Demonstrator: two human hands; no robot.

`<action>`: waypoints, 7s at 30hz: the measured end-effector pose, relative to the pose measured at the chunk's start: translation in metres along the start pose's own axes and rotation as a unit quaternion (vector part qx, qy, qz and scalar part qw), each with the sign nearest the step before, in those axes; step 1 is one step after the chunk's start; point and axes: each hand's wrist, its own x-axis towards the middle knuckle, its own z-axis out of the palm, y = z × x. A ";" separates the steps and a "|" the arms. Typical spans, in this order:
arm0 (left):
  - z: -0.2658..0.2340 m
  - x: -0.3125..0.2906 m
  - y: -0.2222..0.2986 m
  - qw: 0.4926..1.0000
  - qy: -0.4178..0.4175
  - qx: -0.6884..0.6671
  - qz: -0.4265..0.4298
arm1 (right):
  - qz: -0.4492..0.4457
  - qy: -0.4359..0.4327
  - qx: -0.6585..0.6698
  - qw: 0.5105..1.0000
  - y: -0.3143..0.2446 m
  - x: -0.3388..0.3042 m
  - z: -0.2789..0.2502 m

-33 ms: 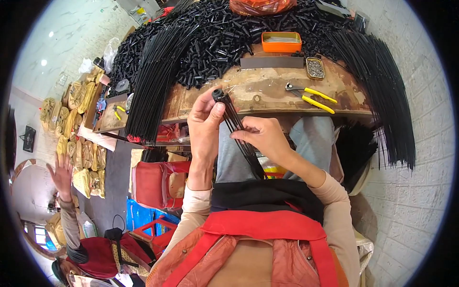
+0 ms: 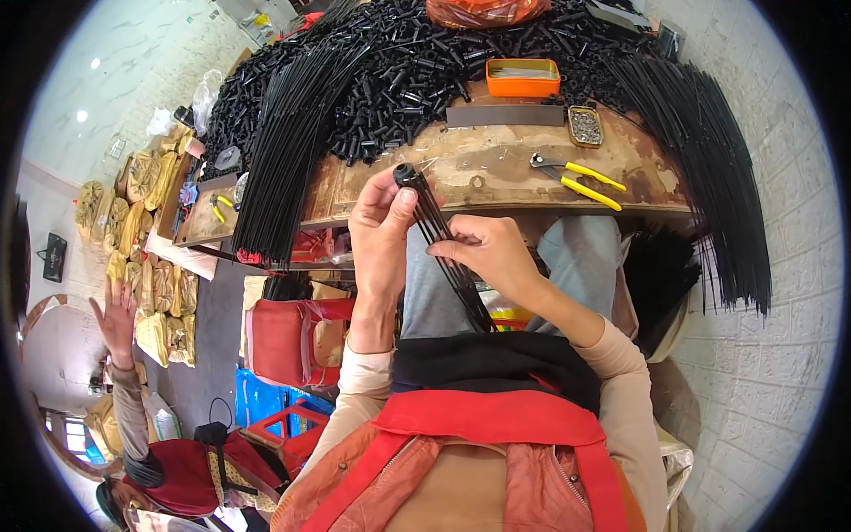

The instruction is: Assembling black rods into connectors and trimming them using pliers at a workbench.

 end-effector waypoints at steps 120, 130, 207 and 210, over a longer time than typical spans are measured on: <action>-0.007 -0.047 -0.005 0.939 -0.324 0.070 -0.095 | 0.338 -0.332 0.097 0.875 -0.057 -0.067 -0.083; -0.008 -0.032 -0.007 0.959 -0.265 0.027 -0.097 | -0.038 -0.174 -0.259 0.949 -0.049 -0.070 -0.091; -0.009 -0.027 -0.019 0.981 -0.180 0.068 -0.022 | -0.061 0.069 -0.660 0.746 0.072 0.103 -0.240; -0.008 -0.026 -0.018 0.979 -0.184 0.079 -0.030 | -0.082 0.043 -0.707 0.701 0.076 0.110 -0.240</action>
